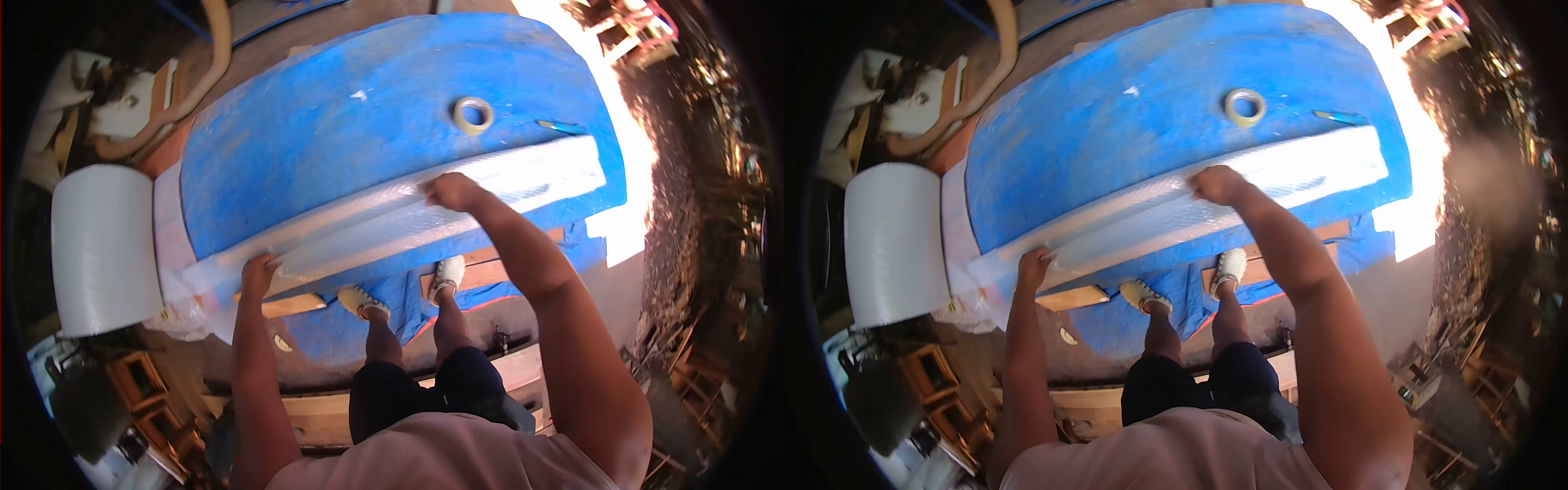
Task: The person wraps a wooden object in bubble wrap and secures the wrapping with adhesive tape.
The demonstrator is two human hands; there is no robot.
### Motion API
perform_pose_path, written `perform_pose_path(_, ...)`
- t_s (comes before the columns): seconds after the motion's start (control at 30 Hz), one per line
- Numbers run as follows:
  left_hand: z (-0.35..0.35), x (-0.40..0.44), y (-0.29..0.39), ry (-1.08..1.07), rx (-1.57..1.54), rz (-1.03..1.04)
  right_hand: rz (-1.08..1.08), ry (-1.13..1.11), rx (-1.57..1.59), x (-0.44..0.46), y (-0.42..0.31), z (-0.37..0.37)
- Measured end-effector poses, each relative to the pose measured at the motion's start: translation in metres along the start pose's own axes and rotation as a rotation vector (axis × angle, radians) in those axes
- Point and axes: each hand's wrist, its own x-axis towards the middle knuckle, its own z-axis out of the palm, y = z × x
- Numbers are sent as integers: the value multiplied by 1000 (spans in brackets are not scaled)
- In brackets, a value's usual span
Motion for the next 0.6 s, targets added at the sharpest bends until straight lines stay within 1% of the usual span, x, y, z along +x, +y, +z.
perform_pose_path(0.13,-1,0,-37,0,3,64,-56,75,-66,12,9,24)
perform_pose_path(0.17,-7,-6,-48,13,3,23,-64,85,-54,16,13,31)
perform_pose_path(0.23,-19,-18,-71,-51,-41,15,-32,128,-116,16,7,36)
perform_pose_path(0.27,-26,-24,-79,-42,-44,-17,-3,120,-140,16,1,36)
perform_pose_path(0.33,-36,-31,-90,45,-157,30,58,119,-169,19,-18,35)
perform_pose_path(0.37,-36,-30,-94,55,-162,13,88,125,-176,22,-29,37)
perform_pose_path(0.4,-34,-27,-98,56,-162,36,59,217,-140,25,-46,42)
perform_pose_path(0.43,-33,-22,-101,58,-163,63,-3,241,-102,30,-62,47)
perform_pose_path(0.47,-33,-15,-106,64,-173,58,-108,289,-55,39,-84,54)
perform_pose_path(0.5,-32,-9,-111,23,-156,57,-209,333,-7,48,-108,61)
perform_pose_path(0.53,-32,-2,-115,-20,-139,58,-247,359,-45,59,-134,68)
perform_pose_path(0.57,-37,6,-115,-19,-150,59,-283,386,-83,71,-159,74)
perform_pose_path(0.6,-45,11,-114,-76,-120,73,-294,375,-80,86,-180,80)
